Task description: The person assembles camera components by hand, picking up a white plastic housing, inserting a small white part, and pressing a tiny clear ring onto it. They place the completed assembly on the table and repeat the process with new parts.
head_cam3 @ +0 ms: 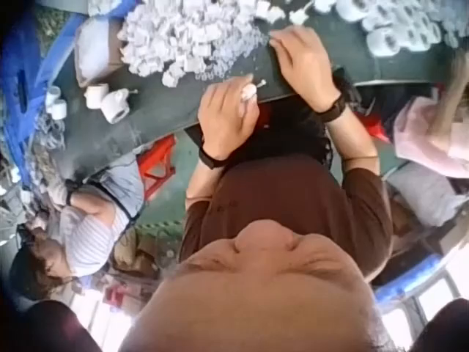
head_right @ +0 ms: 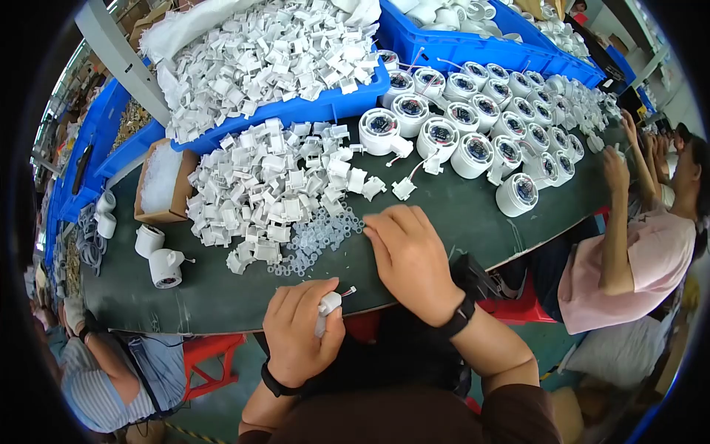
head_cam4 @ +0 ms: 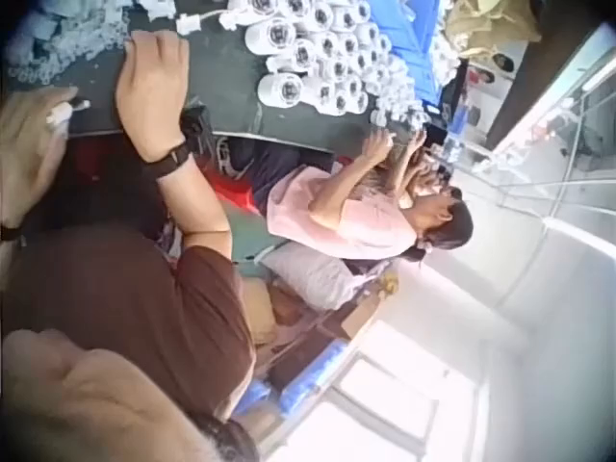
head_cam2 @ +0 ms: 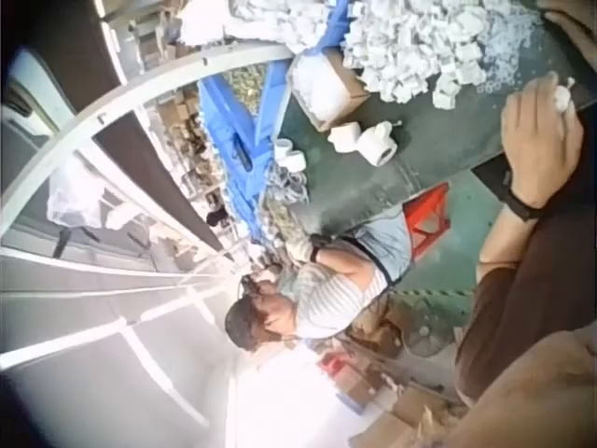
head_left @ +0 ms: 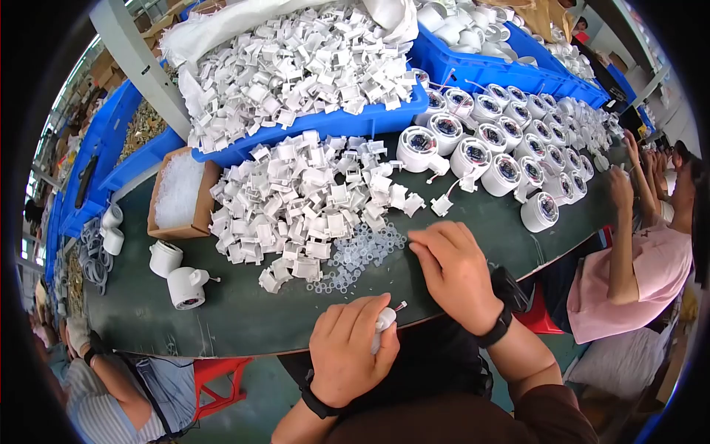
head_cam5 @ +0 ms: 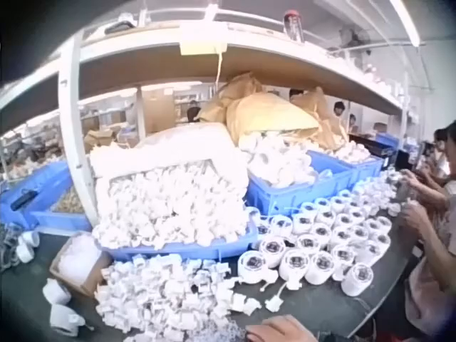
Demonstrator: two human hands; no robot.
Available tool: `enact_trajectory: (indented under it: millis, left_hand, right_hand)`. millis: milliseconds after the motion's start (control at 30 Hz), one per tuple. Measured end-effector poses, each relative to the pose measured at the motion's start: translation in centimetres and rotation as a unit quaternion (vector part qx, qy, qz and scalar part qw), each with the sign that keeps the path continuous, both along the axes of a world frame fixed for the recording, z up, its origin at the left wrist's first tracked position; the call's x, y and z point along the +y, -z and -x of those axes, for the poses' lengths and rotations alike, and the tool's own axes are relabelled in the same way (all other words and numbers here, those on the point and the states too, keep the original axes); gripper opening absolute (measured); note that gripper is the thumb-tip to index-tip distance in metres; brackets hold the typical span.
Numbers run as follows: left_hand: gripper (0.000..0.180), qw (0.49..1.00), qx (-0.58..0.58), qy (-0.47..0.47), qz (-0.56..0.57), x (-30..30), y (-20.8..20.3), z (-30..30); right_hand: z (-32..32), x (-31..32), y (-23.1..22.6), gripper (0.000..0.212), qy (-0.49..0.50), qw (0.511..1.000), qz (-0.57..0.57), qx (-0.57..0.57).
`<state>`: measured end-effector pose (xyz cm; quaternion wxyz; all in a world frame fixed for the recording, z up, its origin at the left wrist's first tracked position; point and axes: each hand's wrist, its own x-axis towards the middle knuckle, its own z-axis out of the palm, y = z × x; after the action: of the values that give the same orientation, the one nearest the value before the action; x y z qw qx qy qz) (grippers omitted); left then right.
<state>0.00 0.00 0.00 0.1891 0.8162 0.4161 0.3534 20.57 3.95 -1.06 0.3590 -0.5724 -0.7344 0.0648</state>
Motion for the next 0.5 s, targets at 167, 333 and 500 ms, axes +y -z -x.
enact_trajectory:
  millis: [167, 333, 500]
  left_hand:
    - [0.035, 0.998, -0.027, -0.05, -0.015, -0.2, 0.3, -0.4]
    - [0.031, 0.997, -0.055, -0.044, -0.031, -0.2, 0.0, -0.7]
    - [0.028, 0.998, -0.012, -0.052, 0.018, -1.5, -1.1, -0.2]
  right_hand:
    - [0.0, 1.1, 1.0, 0.017, -0.005, 0.999, 0.009, 0.039]
    - [-0.2, 0.8, -0.4, 0.009, 0.017, 0.991, 0.033, 0.13]
    - [-0.8, -2.9, -2.2, 0.013, -0.193, 0.922, 0.18, 0.282]
